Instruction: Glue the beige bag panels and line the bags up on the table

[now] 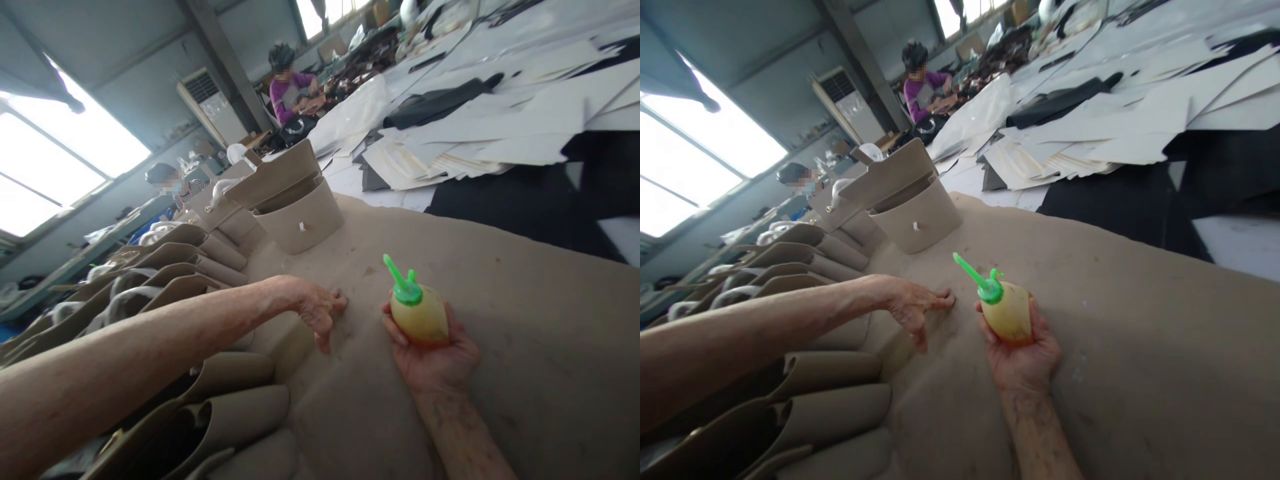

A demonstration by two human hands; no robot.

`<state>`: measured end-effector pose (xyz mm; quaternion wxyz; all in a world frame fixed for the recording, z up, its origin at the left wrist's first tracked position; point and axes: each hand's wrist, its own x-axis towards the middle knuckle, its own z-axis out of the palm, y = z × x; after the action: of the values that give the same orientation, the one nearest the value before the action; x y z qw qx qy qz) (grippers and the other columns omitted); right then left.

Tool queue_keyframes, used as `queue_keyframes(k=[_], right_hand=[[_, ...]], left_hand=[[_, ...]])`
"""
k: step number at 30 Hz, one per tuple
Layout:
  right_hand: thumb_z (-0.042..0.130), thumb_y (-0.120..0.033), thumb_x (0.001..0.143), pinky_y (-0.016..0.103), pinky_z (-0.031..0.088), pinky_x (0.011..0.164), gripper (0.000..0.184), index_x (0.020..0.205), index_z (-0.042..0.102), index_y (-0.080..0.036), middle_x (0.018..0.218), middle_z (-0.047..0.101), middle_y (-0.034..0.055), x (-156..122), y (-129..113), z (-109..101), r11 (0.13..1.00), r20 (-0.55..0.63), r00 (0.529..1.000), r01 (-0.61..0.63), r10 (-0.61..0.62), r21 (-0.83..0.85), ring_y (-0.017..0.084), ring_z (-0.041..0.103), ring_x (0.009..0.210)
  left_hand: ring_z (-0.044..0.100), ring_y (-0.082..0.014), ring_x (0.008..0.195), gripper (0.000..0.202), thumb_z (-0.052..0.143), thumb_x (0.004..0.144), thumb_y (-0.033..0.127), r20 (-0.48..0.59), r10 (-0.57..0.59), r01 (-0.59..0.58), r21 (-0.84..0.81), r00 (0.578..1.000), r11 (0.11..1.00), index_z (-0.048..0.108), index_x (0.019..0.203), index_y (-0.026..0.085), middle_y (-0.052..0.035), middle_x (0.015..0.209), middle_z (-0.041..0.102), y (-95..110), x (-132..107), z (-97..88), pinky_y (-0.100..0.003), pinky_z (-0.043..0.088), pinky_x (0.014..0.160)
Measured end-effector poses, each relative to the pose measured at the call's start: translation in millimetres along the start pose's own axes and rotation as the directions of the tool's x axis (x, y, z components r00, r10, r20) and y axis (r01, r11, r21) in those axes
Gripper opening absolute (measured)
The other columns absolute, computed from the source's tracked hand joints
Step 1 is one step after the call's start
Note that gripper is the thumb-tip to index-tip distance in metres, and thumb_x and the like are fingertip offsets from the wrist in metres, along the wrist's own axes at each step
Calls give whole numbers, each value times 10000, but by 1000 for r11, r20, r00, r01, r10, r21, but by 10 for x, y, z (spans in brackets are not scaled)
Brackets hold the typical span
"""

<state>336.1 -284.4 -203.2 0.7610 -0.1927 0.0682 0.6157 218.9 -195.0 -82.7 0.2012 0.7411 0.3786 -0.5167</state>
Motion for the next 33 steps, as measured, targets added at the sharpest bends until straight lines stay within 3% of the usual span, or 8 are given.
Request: queue_keyframes(k=[3, 7, 11, 16, 21, 25, 29, 33], right_hand=[[626, -384, 668, 216, 347, 328, 275, 780, 678, -138, 736, 659, 123, 18, 5, -24, 1000, 19, 1000, -2, 2, 3, 255, 632, 588], [673, -379, 655, 222, 364, 323, 230, 754, 661, -172, 716, 669, 91, 37, 18, -62, 1000, 56, 998, 13, -13, 5, 268, 652, 602], [722, -389, 618, 221, 381, 328, 248, 745, 661, -184, 707, 675, 59, 38, 17, -68, 1000, 80, 997, 7, -7, 2, 264, 662, 607], [739, -403, 628, 231, 423, 347, 315, 827, 662, -172, 768, 683, 46, -15, 29, -111, 1000, 50, 999, -12, 12, -1, 245, 666, 626], [719, -348, 728, 262, 516, 459, 302, 936, 642, -143, 824, 683, 47, -6, 42, -125, 998, -6, 999, -47, 47, -34, 168, 647, 624], [599, -396, 877, 287, 542, 552, 268, 960, 607, -141, 828, 647, 34, 373, -14, 111, 999, -14, 999, -39, 39, -14, 153, 637, 683], [487, -502, 932, 213, 451, 455, 376, 938, 575, -136, 811, 596, 33, 1032, -52, 502, 997, 30, 997, -74, 73, 39, 124, 586, 644], [481, -506, 937, 195, 424, 442, 379, 973, 566, -138, 833, 575, 30, 1592, -20, 796, 991, 71, 994, -86, 79, 106, 110, 561, 639]], left_hand=[[200, -326, 1408, 1159, 714, 666, 457, -16, 5, -5, -14, 1000, 1000, -23, 1482, 92, -176, 1558, -72, -7, 28, 77, -386, 271, 1114], [259, -352, 1383, 1273, 764, 611, 396, -78, 22, -23, -4, 997, 1000, -126, 1453, 49, -230, 1536, -121, -12, 53, 205, -381, 308, 1096], [300, -354, 1365, 1235, 771, 606, 315, -98, 54, -54, -5, 994, 999, -77, 1468, 64, -218, 1544, -101, -45, 60, 250, -385, 320, 1090], [283, -351, 1373, 1218, 768, 623, 356, -140, 81, -89, -48, 987, 995, -53, 1476, 72, -219, 1550, -76, -79, 103, 267, -380, 313, 1097], [362, -390, 1321, 1164, 747, 604, 291, -187, 88, -107, -95, 978, 990, 19, 1476, 36, -244, 1546, -11, -63, 126, 308, -411, 358, 1077], [394, -409, 1293, 1143, 725, 606, 291, -219, 115, -147, -138, 969, 979, 32, 1486, 67, -210, 1557, -5, -98, 109, 311, -431, 403, 1053], [414, -413, 1275, 1156, 725, 603, 292, -203, 142, -179, -177, 969, 968, 16, 1482, 47, -220, 1556, -20, -141, 100, 297, -422, 414, 1053], [429, -423, 1257, 1144, 708, 601, 280, -199, 155, -194, -192, 968, 962, 15, 1492, 92, -192, 1564, -34, -175, 146, 300, -432, 421, 1046]])
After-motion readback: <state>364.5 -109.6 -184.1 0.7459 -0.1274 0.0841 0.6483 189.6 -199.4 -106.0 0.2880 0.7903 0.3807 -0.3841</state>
